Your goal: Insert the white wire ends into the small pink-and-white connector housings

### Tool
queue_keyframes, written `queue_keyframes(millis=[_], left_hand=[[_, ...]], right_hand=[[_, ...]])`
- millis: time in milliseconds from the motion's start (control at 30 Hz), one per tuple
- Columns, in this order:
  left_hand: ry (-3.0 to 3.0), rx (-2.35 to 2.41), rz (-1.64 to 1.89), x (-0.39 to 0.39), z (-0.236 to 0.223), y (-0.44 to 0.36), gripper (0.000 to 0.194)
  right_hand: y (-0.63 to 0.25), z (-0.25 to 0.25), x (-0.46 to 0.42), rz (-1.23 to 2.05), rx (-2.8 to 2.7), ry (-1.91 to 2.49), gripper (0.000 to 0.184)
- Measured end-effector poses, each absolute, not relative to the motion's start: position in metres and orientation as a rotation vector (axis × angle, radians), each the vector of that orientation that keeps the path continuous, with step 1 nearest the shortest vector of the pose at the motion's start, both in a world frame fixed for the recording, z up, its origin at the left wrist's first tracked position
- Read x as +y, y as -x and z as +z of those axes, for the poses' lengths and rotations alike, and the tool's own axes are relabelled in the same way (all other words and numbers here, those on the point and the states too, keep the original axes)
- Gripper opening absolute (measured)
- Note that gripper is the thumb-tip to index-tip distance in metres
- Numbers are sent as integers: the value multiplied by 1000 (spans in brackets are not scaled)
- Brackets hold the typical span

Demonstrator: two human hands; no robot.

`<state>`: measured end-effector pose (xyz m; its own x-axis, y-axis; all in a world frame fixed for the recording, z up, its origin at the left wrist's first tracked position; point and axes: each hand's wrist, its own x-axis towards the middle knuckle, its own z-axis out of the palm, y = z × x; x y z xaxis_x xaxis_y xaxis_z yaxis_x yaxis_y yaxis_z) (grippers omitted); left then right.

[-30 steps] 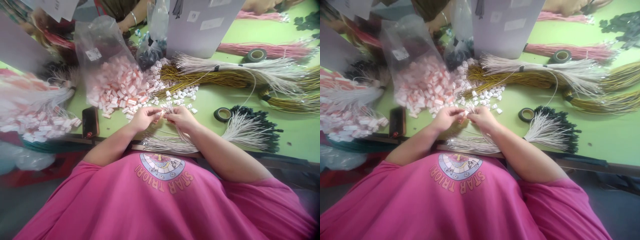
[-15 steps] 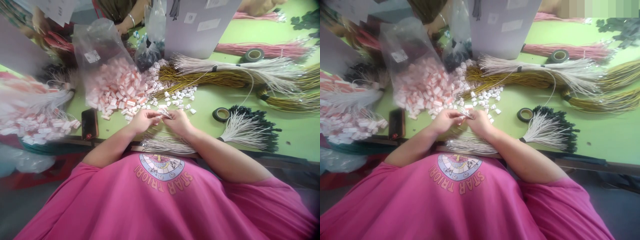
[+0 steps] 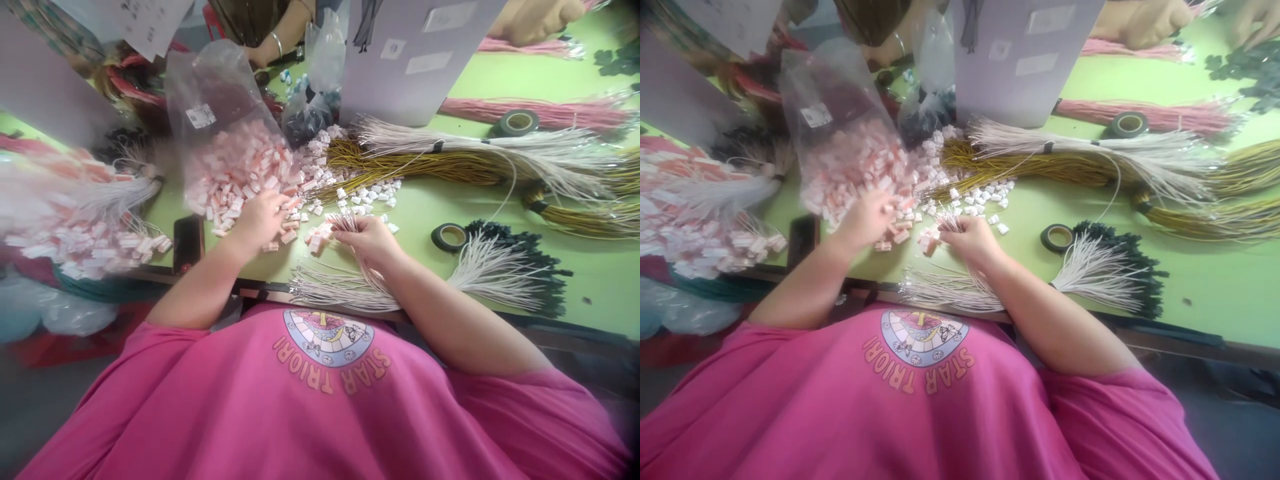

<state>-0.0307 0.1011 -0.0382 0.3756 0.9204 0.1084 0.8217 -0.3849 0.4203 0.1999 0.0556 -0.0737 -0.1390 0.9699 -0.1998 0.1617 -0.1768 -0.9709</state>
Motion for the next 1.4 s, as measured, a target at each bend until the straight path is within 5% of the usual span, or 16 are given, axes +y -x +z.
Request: queue_keyframes(millis=[367, 633, 833, 1400], left_hand=[[-2677, 1399, 48, 142, -58, 65, 31], [-1906, 1403, 687, 110, -46, 42, 33], [-1005, 985, 659, 74, -44, -5, 19], [-1108, 1038, 643, 69, -64, -17, 22]], right_hand=[[-196, -70, 54, 1425, -1317, 1425, 7], [-195, -66, 52, 1453, -1270, 1432, 9], [-194, -73, 51, 1361, -1306, 1334, 13], [-191, -73, 47, 1029, -1559, 1468, 13]])
